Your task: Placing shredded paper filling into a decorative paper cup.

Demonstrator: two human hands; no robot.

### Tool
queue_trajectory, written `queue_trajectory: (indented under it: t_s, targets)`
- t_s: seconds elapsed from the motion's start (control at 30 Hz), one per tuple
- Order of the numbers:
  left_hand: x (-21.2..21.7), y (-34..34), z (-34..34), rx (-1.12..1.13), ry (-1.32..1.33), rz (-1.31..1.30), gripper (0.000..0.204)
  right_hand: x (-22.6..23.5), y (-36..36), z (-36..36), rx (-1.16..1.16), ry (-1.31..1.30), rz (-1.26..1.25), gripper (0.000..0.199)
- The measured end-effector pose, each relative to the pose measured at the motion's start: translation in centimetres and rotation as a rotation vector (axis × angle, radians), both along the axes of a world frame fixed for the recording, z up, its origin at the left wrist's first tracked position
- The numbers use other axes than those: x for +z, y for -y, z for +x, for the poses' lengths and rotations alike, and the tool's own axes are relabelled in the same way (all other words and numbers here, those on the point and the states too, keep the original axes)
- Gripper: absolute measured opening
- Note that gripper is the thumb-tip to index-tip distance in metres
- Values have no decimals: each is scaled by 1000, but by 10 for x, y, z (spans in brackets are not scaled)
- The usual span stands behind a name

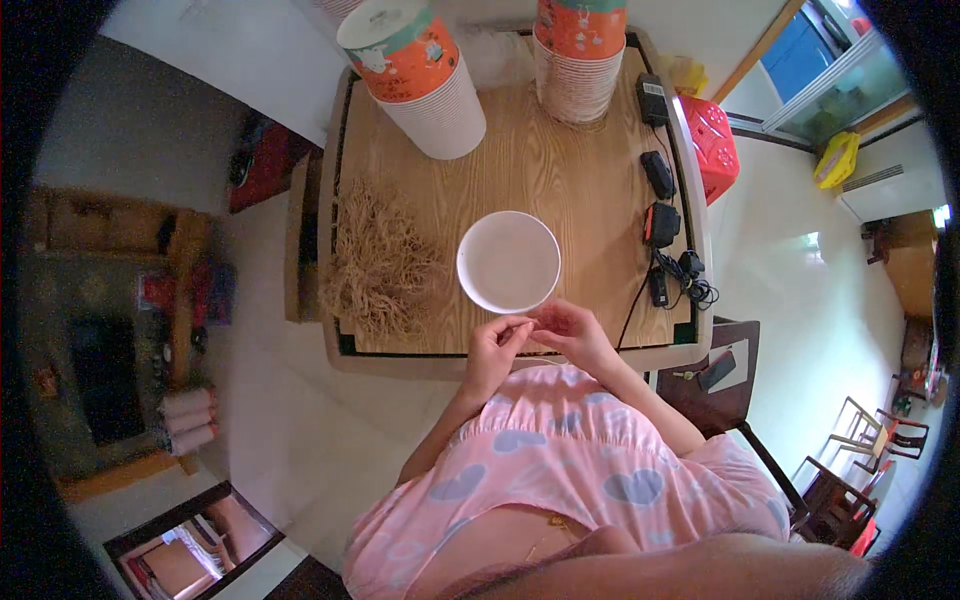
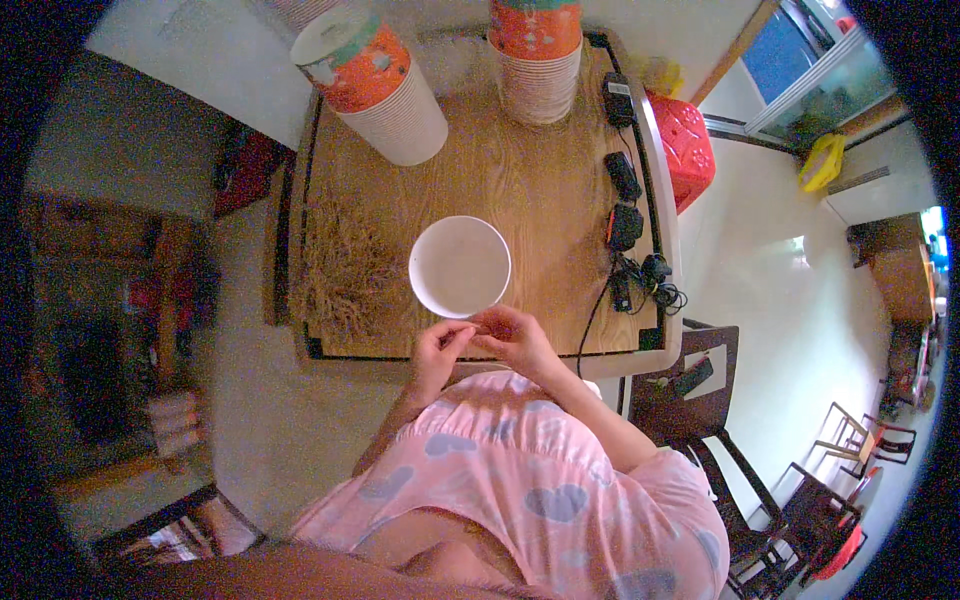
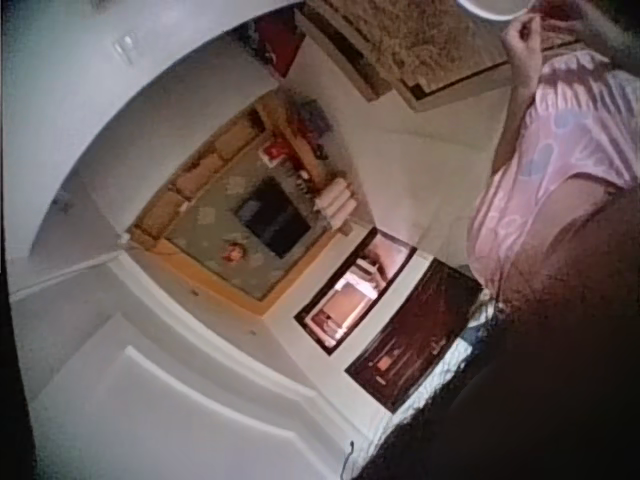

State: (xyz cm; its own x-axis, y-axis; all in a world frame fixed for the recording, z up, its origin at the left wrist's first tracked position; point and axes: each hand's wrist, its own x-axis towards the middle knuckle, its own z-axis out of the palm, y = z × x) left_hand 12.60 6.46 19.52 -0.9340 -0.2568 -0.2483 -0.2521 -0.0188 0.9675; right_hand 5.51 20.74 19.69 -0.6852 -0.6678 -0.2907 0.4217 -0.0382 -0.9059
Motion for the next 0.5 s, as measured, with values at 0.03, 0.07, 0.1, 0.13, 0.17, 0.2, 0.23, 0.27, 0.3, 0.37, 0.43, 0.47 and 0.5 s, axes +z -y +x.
queue_trajectory:
  t_s: [0.03, 0.07, 0.1, 0.13, 0.17, 0.2, 0.23, 0.27, 0.3, 0.37, 0.43, 0.47, 0.5]
  targets:
    - [1, 1, 1, 16, 42, 11, 12, -3, -1, -1, -5, 5, -1, 20]
    - [2, 2, 1, 32, 83, 20, 11, -8, -2, -2, -14, -54, 64, 15]
    - [1, 3, 4, 31, 90, 19, 11, -10, -3, 0, -17, -110, 129, 10]
    - [-1, 4, 7, 42, 83, 32, 10, -8, -3, 0, -19, -102, 128, 10]
    - [-2, 6, 9, 53, 75, 45, 9, -4, -3, 0, -8, -191, 183, 9]
    - [-4, 8, 10, 48, 80, 42, 9, 0, -2, -1, 1, -282, 237, 8]
    - [-6, 10, 11, 66, 92, 31, 7, 3, -2, -2, -4, -277, 235, 8]
    - [-6, 11, 11, 84, 104, 20, 6, 5, -2, -4, 9, -342, 272, 8]
    - [-5, 11, 10, 78, 108, 17, 6, 6, -2, -5, 23, -407, 311, 8]
    - [-1, 8, 5, 82, 83, 174, 8, 6, -1, -7, 11, -441, 289, 8]
    - [0, 6, -1, 73, 66, 176, 9, 5, 1, -9, 2, -473, 268, 9]
    - [-1, 6, -2, 67, 43, 182, 10, 5, 3, -11, 0, -486, 261, 9]
    - [-1, 7, -3, 58, 50, 182, 10, 6, 2, -11, -7, -498, 255, 9]
